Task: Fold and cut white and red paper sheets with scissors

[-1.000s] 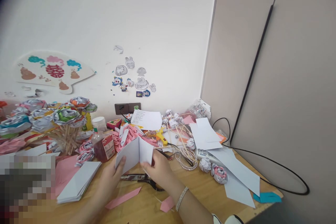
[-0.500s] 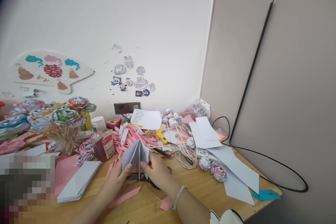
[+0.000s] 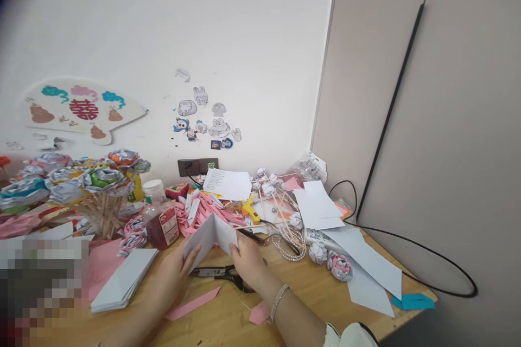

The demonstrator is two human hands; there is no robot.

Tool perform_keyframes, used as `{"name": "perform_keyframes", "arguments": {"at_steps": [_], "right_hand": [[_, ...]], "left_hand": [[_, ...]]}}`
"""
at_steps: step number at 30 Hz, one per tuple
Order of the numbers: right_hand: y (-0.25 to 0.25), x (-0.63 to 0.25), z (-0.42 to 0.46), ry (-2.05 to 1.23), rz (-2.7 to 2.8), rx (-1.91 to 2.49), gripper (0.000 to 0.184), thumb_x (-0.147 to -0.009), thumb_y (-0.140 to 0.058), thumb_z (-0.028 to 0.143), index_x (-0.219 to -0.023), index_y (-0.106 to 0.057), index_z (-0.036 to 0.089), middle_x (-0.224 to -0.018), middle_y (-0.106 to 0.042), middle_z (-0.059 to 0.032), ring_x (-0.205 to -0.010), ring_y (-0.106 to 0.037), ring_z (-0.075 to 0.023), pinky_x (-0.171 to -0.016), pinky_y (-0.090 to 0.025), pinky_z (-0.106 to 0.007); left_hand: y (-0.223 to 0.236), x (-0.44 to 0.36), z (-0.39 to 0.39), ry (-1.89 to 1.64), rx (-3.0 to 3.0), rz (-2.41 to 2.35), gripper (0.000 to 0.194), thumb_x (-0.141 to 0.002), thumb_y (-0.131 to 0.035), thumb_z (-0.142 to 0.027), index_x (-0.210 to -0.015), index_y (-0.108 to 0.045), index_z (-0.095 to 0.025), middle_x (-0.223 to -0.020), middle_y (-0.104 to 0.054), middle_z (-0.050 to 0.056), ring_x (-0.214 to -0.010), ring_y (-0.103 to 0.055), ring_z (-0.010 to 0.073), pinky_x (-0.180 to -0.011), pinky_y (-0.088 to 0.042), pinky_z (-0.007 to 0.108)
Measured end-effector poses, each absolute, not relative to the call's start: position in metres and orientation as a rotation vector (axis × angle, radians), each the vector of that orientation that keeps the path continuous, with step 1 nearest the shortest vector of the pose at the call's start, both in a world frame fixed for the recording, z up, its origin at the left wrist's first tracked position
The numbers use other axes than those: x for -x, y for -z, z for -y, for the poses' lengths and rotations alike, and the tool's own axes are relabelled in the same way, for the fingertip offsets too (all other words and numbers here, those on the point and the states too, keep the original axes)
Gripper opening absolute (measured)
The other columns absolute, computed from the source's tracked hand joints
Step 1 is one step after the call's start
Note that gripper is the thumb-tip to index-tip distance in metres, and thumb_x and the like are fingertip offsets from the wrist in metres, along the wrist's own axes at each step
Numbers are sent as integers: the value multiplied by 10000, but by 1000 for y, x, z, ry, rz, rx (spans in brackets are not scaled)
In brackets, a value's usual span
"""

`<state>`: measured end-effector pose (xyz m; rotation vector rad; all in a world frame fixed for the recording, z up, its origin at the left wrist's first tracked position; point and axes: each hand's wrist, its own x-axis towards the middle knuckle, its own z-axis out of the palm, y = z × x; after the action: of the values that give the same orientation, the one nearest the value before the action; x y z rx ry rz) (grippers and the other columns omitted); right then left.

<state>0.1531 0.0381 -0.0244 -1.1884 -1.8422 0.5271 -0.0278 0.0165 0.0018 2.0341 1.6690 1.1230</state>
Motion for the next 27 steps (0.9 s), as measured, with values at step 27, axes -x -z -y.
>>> {"name": "perform_keyframes", "arguments": {"at_steps": [27], "right_hand": [[7,-185,-46,-1247,1371,706,425,-786,-538,386,-1149,-496,170,-1035,-624,-90,-832,-600,-206,-745,-469,-350]], "left_hand": [[-17,50,-27,-861,-1631,-1534,454,-722,-394,-575,-853,-552,-170,-336,-450,-69,-270,-420,156,-278,-314,246]]}}
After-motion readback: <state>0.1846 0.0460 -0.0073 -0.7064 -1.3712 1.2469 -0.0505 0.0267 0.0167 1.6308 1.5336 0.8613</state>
